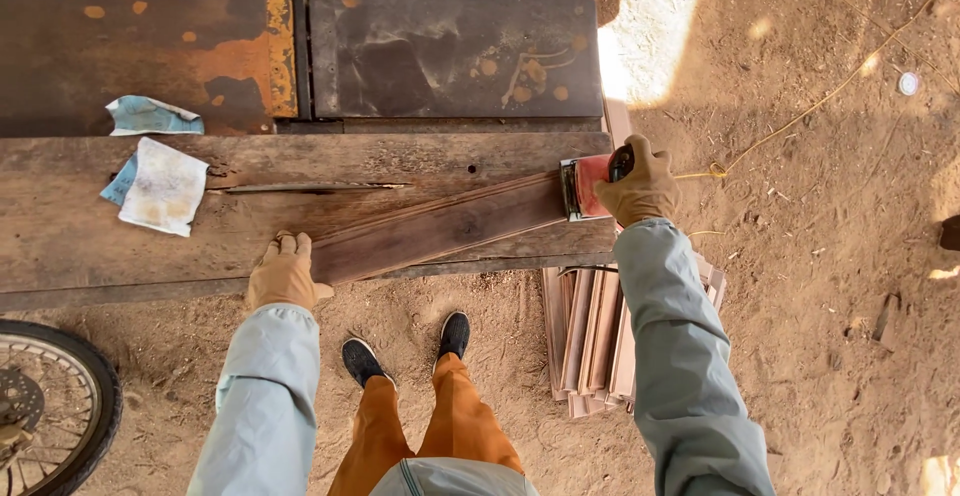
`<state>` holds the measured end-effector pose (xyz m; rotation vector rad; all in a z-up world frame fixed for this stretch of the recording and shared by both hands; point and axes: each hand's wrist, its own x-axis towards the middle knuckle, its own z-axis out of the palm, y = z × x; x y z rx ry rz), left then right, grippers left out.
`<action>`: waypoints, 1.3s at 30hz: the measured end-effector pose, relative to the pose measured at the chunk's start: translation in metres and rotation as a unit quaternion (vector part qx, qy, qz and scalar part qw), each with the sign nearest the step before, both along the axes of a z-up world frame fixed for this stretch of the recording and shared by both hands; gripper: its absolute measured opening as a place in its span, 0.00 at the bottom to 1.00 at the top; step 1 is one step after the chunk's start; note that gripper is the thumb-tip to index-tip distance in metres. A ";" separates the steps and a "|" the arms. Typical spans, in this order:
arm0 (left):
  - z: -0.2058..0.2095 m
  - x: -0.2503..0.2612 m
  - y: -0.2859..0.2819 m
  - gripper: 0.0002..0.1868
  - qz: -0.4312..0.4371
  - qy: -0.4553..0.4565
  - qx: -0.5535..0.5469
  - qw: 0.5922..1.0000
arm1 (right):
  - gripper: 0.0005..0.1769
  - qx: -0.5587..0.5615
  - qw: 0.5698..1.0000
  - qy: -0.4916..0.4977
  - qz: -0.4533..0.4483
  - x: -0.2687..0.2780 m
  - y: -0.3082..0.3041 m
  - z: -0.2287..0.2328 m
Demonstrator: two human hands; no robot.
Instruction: Sanding a wooden plank using an electric orbital sander and a hand sanding block.
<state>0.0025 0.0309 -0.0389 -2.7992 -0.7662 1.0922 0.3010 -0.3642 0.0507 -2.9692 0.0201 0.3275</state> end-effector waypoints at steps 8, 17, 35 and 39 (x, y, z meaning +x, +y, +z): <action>-0.004 -0.004 0.004 0.64 -0.004 -0.019 -0.028 0.999 | 0.38 0.018 0.998 -0.047 0.039 -0.044 0.034 -0.004; -0.016 -0.012 0.009 0.66 -0.010 -0.064 -0.040 0.997 | 0.41 0.016 0.997 -0.037 0.068 -0.107 0.116 0.003; -0.012 -0.032 0.018 0.39 0.000 -0.175 -0.068 0.982 | 0.41 -0.002 0.990 -0.005 0.144 -0.230 0.277 0.014; -0.029 -0.030 0.015 0.35 -0.021 -0.192 -0.027 0.981 | 0.43 0.001 0.990 0.018 0.138 -0.236 0.287 0.017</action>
